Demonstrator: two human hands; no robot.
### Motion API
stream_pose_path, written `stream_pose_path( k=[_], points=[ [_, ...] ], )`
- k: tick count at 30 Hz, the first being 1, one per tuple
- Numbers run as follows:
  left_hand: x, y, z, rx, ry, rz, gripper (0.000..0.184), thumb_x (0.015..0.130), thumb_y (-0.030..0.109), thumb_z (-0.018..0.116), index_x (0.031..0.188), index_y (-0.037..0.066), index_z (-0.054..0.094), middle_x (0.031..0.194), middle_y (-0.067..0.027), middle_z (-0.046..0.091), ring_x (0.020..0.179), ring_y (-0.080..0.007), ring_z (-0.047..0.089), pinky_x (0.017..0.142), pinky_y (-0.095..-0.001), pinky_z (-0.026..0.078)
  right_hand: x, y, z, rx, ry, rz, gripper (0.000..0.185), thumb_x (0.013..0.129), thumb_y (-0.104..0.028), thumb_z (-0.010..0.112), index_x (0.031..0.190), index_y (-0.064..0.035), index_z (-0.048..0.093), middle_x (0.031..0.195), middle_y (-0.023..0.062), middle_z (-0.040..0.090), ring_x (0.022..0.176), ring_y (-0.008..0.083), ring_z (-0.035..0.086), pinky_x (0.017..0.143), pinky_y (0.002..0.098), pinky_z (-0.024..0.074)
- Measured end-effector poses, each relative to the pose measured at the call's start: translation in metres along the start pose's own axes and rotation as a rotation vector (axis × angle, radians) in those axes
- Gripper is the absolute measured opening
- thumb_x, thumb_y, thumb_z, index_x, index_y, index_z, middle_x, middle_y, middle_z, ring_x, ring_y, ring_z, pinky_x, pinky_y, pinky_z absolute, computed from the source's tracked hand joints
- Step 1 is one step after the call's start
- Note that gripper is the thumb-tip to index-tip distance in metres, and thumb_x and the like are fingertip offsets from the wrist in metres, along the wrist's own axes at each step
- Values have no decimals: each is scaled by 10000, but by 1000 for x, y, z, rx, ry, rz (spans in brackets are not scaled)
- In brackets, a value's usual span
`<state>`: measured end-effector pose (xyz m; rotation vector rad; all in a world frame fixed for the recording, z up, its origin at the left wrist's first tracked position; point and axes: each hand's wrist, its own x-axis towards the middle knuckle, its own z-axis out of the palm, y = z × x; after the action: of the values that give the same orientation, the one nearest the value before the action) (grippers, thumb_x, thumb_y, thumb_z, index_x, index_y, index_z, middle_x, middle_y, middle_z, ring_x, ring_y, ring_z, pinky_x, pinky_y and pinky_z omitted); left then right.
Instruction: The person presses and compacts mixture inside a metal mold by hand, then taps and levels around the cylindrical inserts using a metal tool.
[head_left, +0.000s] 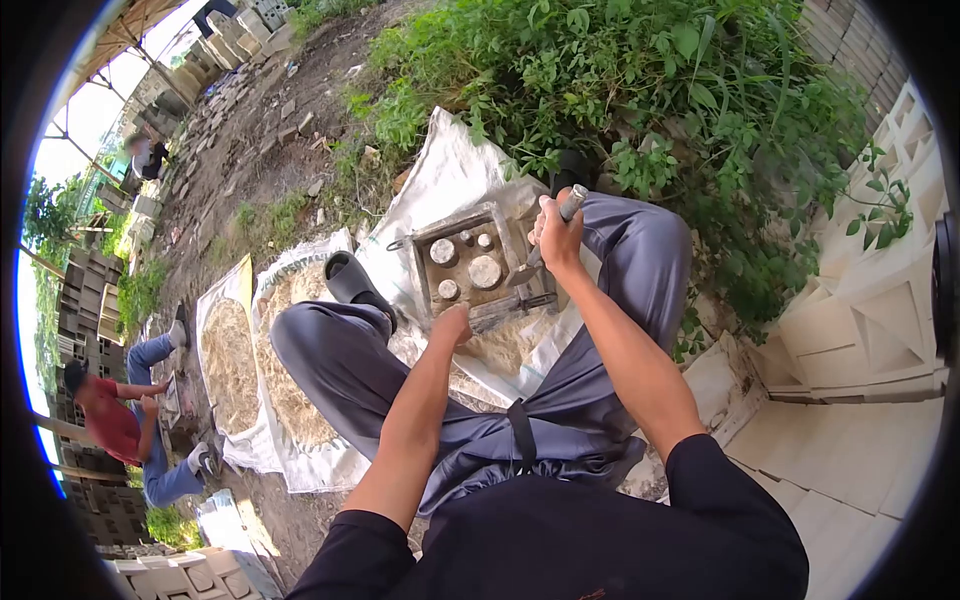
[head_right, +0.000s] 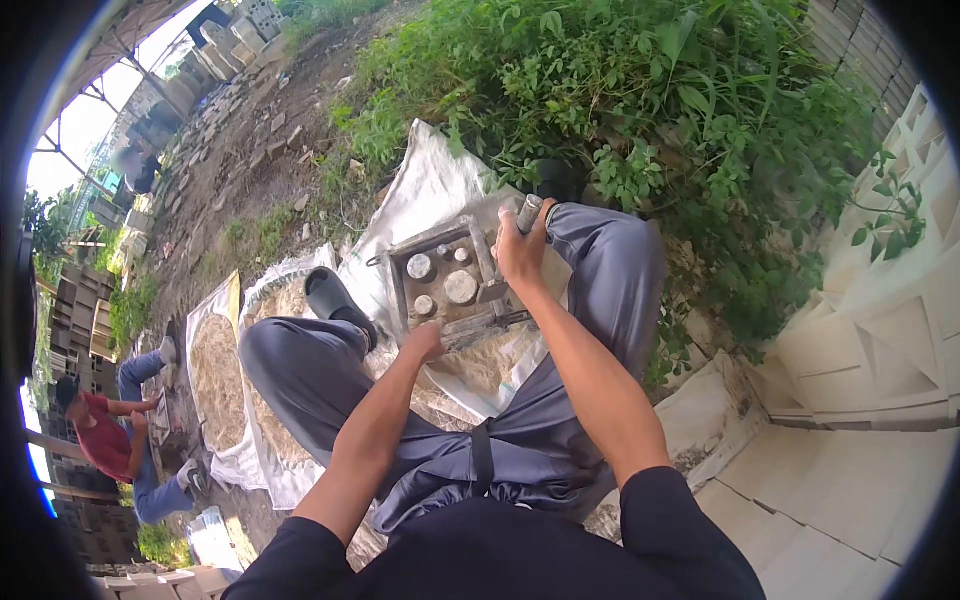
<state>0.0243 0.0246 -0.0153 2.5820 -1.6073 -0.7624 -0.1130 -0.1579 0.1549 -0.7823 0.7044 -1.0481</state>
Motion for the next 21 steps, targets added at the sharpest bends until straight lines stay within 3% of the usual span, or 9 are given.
stream_pose_path(
  k=[4,9,12,16,18,20,21],
  points=[
    [14,1,6,17,-87,-6,323,771,155,570,1080,63,542,1026,-216,644,991,-378,617,857,-467,496,1,10,10,25,-31,-39,369,891,-128,524,601,-147,297,471,-53,282,350,84,244,399,305,266],
    [24,-1,1,-75,-213,-51,604,723,301,655,1272,97,508,1104,-230,631,1027,-367,612,883,-451,493,-5,31,27,27,7,0,409,922,-153,514,574,-129,301,477,-42,298,382,90,253,423,304,270],
    [28,-2,-1,-51,-231,-29,573,719,300,655,1232,73,538,1095,-229,635,1015,-358,620,875,-442,498,-5,43,32,6,-93,-31,424,948,-167,501,566,-115,324,493,-36,329,408,84,271,441,290,280],
    [19,3,2,-110,-59,-10,515,708,302,652,1158,63,575,1017,-225,655,955,-348,641,828,-451,511,7,67,25,-170,-197,-4,415,961,-185,483,570,-81,390,504,-34,357,447,74,320,452,272,302],
    [11,9,-7,-143,-116,-53,559,694,280,688,1174,34,540,1106,-234,616,1028,-353,605,846,-428,502,16,84,19,-386,-387,-141,403,958,-187,480,578,-78,403,506,-35,379,452,63,342,446,261,306],
    [3,14,-10,-112,166,65,638,682,258,731,1207,-3,481,1267,-250,508,1155,-355,516,916,-399,462,20,97,21,-430,-362,-171,365,950,-185,484,608,-61,453,509,-31,407,456,57,369,439,256,310],
    [6,13,-4,-124,172,65,638,682,258,731,1207,-3,481,1267,-250,508,1155,-355,516,916,-399,462,23,98,24,-489,-381,-215,346,947,-185,486,629,-49,476,510,-28,412,456,58,375,438,255,312]
  ],
)
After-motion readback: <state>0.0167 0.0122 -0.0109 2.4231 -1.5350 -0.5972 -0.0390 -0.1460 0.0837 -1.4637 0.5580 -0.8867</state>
